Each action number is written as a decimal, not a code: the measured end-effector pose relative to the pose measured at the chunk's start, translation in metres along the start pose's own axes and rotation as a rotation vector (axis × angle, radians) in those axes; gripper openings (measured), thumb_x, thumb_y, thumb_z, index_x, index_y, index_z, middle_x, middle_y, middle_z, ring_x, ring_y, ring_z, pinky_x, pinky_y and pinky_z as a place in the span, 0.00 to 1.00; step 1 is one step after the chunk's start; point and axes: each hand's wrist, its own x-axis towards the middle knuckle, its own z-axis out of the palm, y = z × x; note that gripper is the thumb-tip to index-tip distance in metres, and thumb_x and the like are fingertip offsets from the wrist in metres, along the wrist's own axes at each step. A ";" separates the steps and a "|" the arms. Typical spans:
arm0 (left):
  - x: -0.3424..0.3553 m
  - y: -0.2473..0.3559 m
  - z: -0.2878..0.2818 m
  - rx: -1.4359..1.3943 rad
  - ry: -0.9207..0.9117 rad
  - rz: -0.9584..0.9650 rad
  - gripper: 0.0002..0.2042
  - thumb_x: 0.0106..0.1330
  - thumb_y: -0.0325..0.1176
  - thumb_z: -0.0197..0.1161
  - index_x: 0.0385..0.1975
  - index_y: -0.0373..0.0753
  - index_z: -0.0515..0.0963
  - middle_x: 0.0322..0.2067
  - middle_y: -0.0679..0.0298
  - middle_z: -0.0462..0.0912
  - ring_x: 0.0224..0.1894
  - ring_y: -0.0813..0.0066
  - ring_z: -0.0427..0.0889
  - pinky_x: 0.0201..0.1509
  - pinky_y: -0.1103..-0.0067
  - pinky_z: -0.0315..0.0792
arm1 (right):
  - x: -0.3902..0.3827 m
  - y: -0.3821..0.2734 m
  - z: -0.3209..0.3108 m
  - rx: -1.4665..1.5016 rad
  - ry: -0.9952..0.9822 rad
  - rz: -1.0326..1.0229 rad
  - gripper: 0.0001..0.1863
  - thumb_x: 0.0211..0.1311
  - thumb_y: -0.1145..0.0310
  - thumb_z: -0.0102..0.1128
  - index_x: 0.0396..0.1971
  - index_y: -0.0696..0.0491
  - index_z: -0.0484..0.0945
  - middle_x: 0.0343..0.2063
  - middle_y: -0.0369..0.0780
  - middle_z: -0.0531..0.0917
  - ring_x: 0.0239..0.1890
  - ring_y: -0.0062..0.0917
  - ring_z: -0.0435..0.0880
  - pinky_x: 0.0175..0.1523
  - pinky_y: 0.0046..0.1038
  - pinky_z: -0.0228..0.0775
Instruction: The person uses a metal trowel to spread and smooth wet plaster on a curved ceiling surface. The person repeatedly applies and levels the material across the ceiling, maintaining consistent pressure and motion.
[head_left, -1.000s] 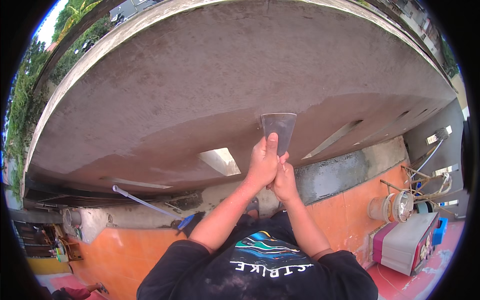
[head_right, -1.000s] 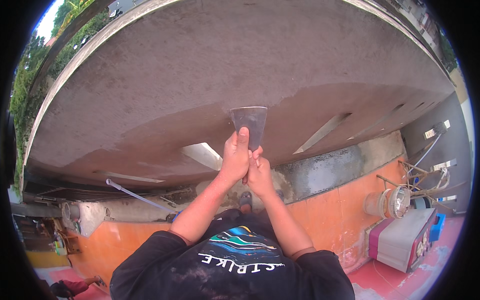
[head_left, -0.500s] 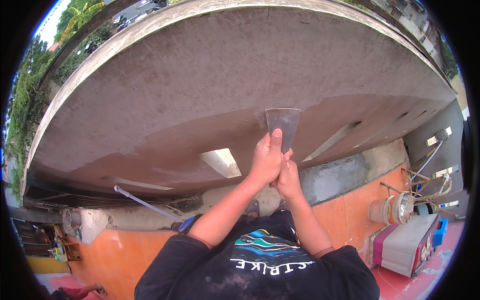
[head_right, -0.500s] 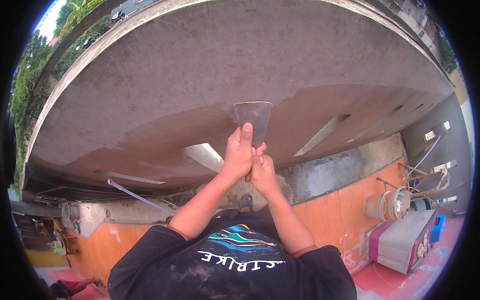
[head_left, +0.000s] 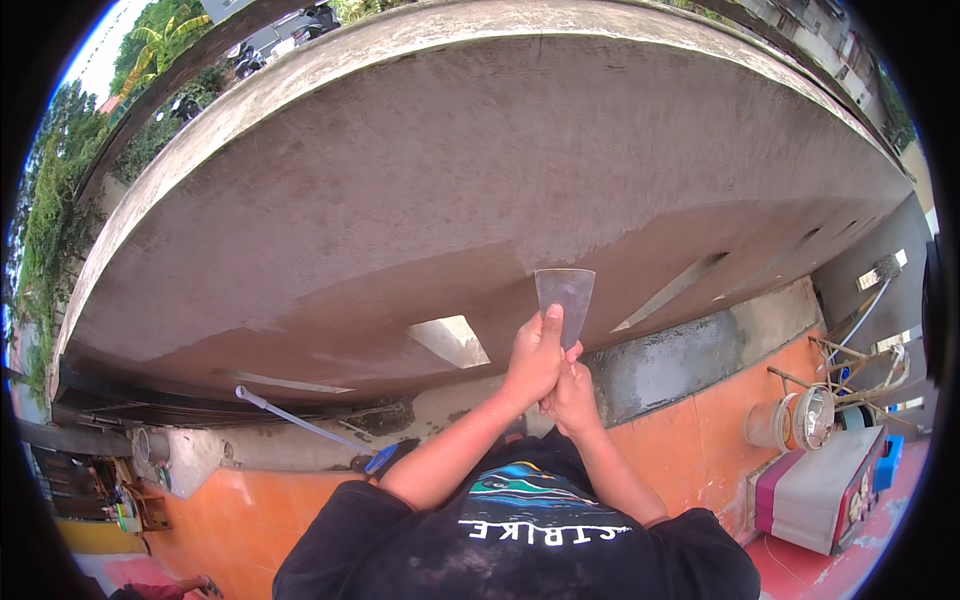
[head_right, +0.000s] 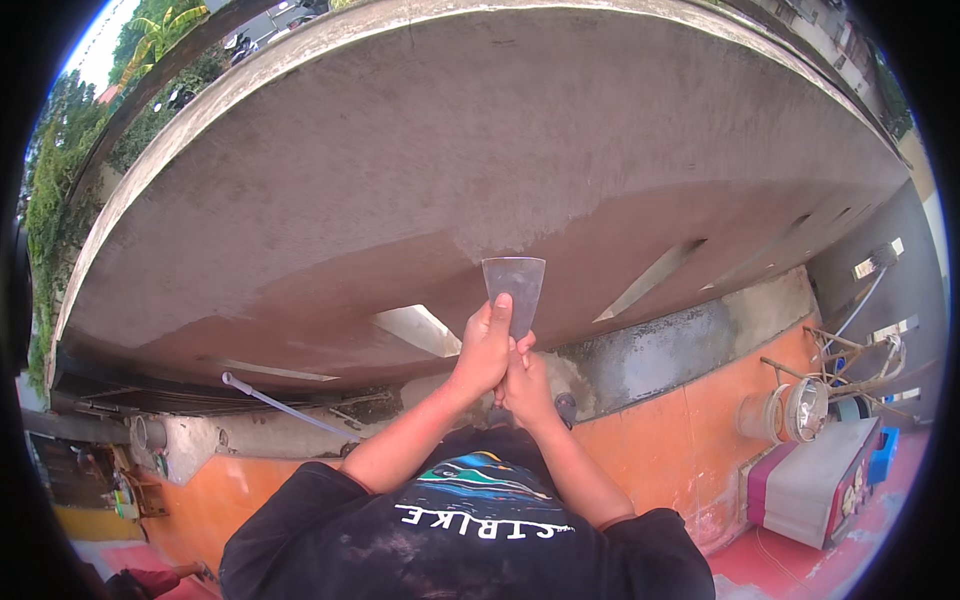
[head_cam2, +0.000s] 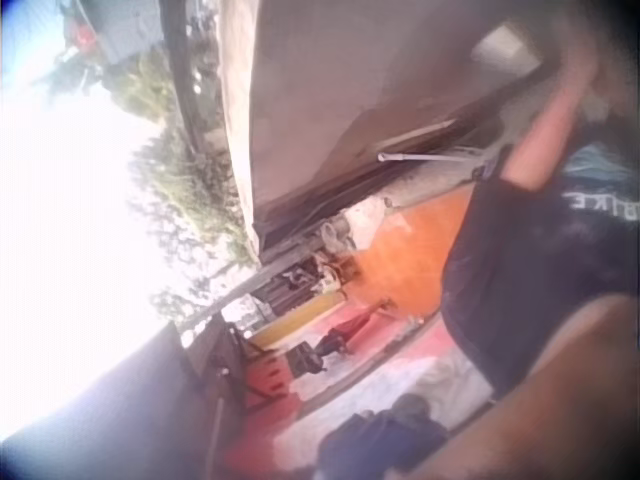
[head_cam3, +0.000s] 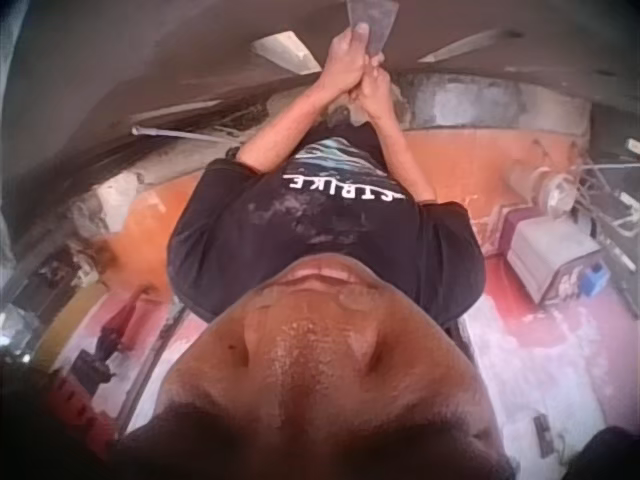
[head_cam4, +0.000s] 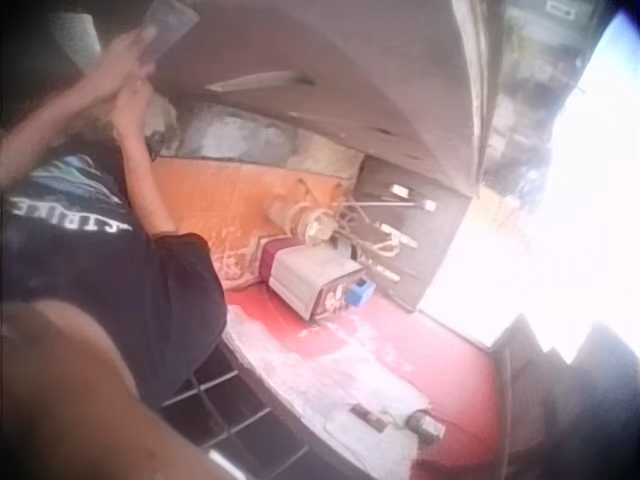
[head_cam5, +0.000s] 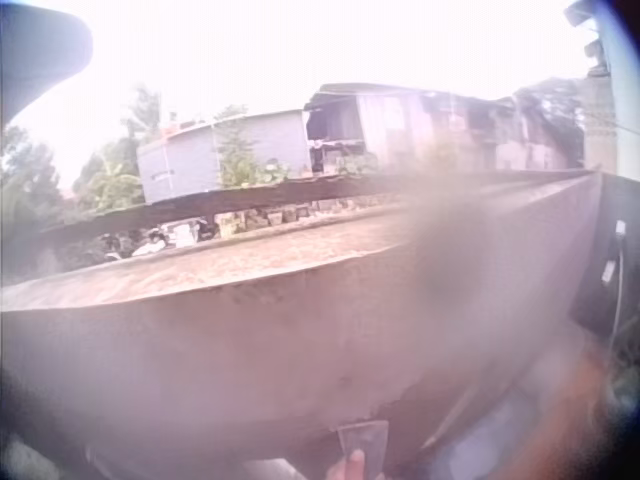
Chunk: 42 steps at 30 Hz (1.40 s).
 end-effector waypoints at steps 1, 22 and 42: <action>0.000 -0.004 0.000 -0.019 0.005 0.013 0.24 0.75 0.55 0.42 0.38 0.37 0.71 0.18 0.69 0.72 0.20 0.86 0.68 0.24 0.84 0.65 | 0.001 0.004 -0.004 0.001 -0.010 -0.040 0.23 0.76 0.52 0.39 0.27 0.54 0.71 0.11 0.33 0.70 0.11 0.15 0.68 0.16 0.20 0.62; 0.003 -0.004 0.002 0.052 -0.010 0.058 0.26 0.74 0.58 0.41 0.36 0.37 0.69 0.18 0.68 0.73 0.19 0.86 0.70 0.24 0.83 0.67 | 0.003 0.005 -0.010 -0.082 0.034 -0.092 0.24 0.77 0.53 0.38 0.26 0.55 0.73 0.11 0.34 0.72 0.11 0.16 0.70 0.18 0.20 0.63; 0.008 0.019 0.004 0.083 0.003 0.094 0.25 0.74 0.59 0.40 0.35 0.39 0.68 0.19 0.68 0.74 0.18 0.84 0.73 0.22 0.85 0.69 | 0.009 -0.019 0.008 -0.087 0.003 -0.092 0.27 0.74 0.44 0.37 0.36 0.55 0.73 0.17 0.33 0.75 0.12 0.15 0.71 0.16 0.18 0.63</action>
